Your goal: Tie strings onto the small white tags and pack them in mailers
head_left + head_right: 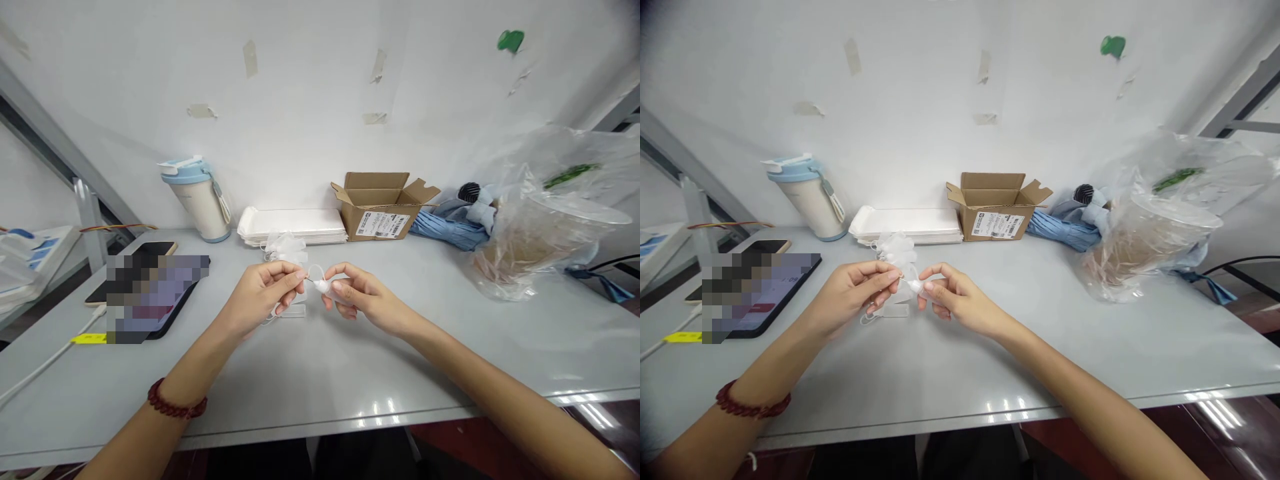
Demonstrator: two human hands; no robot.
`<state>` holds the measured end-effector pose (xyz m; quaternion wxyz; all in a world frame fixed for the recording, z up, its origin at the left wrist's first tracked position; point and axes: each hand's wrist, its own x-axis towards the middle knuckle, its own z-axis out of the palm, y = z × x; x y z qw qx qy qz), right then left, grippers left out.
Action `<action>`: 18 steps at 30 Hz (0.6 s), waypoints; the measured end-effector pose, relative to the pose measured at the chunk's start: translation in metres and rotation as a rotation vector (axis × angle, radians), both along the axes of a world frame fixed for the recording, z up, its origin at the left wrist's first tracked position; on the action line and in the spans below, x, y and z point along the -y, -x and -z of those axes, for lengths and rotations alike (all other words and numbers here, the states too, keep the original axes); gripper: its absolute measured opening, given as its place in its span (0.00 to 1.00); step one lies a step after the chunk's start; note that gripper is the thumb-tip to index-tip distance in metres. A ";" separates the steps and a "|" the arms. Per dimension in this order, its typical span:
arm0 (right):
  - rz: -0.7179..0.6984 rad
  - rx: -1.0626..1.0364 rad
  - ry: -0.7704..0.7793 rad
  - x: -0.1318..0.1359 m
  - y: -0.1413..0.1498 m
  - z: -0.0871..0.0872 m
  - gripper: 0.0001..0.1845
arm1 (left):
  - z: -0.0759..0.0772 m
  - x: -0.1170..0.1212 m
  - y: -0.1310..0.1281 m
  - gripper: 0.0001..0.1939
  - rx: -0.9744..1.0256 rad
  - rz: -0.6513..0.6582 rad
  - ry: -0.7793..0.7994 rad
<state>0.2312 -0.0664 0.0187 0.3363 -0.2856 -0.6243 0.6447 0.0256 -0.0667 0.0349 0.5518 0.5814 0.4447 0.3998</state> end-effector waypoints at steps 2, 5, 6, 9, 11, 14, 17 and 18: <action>0.011 -0.004 0.001 0.000 0.000 0.000 0.13 | 0.001 -0.001 0.000 0.13 0.006 0.013 0.003; 0.023 -0.018 -0.002 0.000 0.000 0.001 0.13 | 0.003 -0.002 0.002 0.13 0.023 0.001 0.001; 0.025 -0.024 -0.002 0.000 -0.001 0.001 0.13 | 0.004 -0.002 0.002 0.13 0.027 -0.004 0.002; 0.027 -0.037 -0.001 0.000 0.000 0.001 0.13 | 0.003 -0.002 0.003 0.13 0.034 0.000 0.015; 0.024 -0.041 0.001 0.000 0.000 0.001 0.13 | 0.002 -0.001 0.003 0.13 0.037 0.012 0.024; 0.022 -0.040 0.004 0.000 0.001 0.001 0.14 | 0.002 -0.001 0.002 0.13 0.032 0.016 0.024; 0.023 -0.032 0.001 0.000 0.001 0.001 0.14 | 0.002 -0.002 0.002 0.13 0.018 0.020 0.011; 0.022 -0.029 -0.002 0.001 0.001 0.001 0.14 | 0.002 -0.002 0.002 0.13 0.014 0.019 0.006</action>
